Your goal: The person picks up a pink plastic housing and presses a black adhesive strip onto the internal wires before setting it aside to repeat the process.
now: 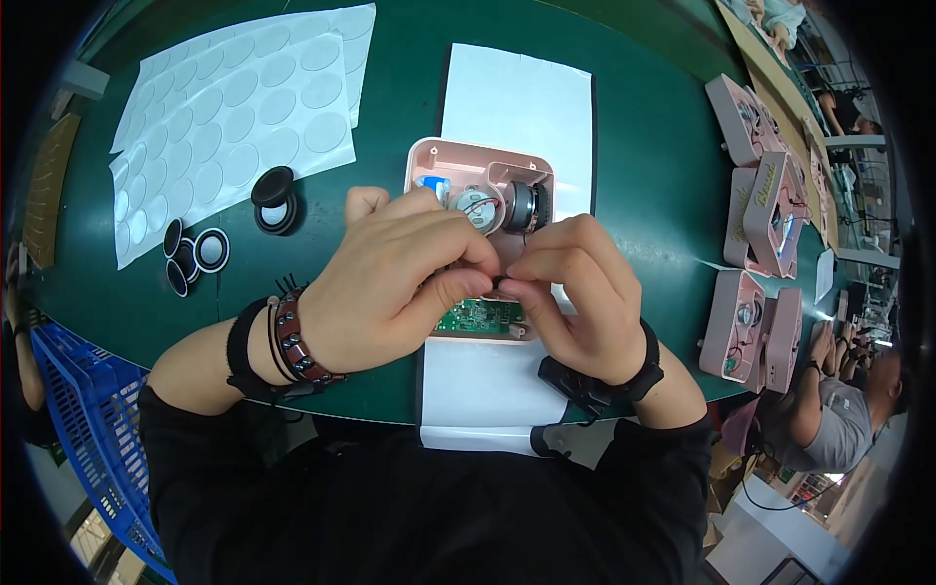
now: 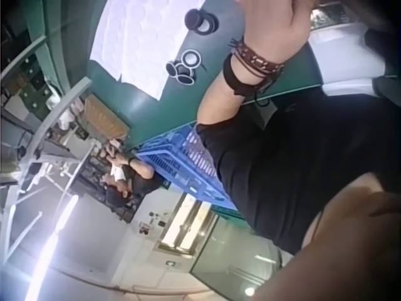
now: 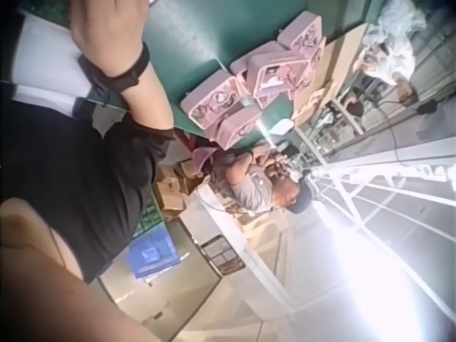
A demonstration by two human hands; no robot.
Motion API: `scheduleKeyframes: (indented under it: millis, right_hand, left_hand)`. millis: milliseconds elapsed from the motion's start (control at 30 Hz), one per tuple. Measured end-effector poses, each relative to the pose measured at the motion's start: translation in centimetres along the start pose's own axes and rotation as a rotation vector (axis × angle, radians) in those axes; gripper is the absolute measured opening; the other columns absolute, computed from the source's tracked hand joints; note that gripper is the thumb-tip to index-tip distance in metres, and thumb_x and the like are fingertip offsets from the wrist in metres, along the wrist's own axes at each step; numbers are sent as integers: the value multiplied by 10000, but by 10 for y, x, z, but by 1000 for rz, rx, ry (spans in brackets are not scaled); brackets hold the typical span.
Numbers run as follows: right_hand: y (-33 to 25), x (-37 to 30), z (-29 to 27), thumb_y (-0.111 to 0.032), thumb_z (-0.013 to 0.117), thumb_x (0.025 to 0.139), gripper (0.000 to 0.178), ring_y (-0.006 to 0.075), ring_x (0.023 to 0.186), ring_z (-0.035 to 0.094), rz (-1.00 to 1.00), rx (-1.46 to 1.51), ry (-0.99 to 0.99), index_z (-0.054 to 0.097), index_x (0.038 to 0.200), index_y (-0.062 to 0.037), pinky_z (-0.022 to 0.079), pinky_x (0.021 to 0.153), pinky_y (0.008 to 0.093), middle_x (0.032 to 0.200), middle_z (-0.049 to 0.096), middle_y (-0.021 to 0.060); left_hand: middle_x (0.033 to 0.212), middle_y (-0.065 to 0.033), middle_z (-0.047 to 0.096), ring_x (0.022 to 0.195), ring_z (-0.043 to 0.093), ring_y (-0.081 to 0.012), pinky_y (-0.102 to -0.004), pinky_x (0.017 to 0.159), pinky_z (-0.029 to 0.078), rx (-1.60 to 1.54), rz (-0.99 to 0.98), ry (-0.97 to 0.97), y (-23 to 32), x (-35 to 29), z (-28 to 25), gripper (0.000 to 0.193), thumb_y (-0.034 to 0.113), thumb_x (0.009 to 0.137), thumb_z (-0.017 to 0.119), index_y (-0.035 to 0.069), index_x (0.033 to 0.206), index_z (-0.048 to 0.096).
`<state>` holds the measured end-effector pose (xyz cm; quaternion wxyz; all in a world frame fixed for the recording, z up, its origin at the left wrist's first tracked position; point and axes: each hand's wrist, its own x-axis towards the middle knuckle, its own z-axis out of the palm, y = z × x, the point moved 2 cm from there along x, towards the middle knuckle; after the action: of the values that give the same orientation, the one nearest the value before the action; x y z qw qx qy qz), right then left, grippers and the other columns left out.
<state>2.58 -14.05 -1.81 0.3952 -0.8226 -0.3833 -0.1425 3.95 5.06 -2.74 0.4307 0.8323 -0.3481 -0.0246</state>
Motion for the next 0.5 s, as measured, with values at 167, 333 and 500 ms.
scheduleKeyframes:
  millis: [167, 333, 500]
  right_hand:
    - [-4, 1, 2, 44, 760, 702, 305, 223, 772, 615, 137, -84, 4, 630, 973, -4, 494, 649, 297, 910, 586, 110]
    - [0, -5, -1, 4, 789, 673, 372, 202, 786, 629, -103, -234, 2, 651, 1018, -15, 497, 650, 278, 946, 591, 112]
    - [-2, -2, 5, -21, 798, 659, 350, 205, 796, 615, 8, -210, -10, 659, 979, -44, 475, 672, 298, 948, 599, 93]
  left_hand:
    - [748, 57, 567, 769, 503, -146, -357, 756, 239, 32, -26, -11, 4, 2, -3, 100, 152, 814, 700, 147, 855, 608]
    - [787, 40, 584, 772, 507, -151, -337, 756, 261, 94, -55, 11, 5, 2, -4, 142, 125, 766, 735, 134, 844, 617]
    - [740, 63, 585, 753, 519, -141, -359, 744, 251, 100, -39, 73, 2, 0, -3, 125, 133, 779, 730, 149, 825, 615]
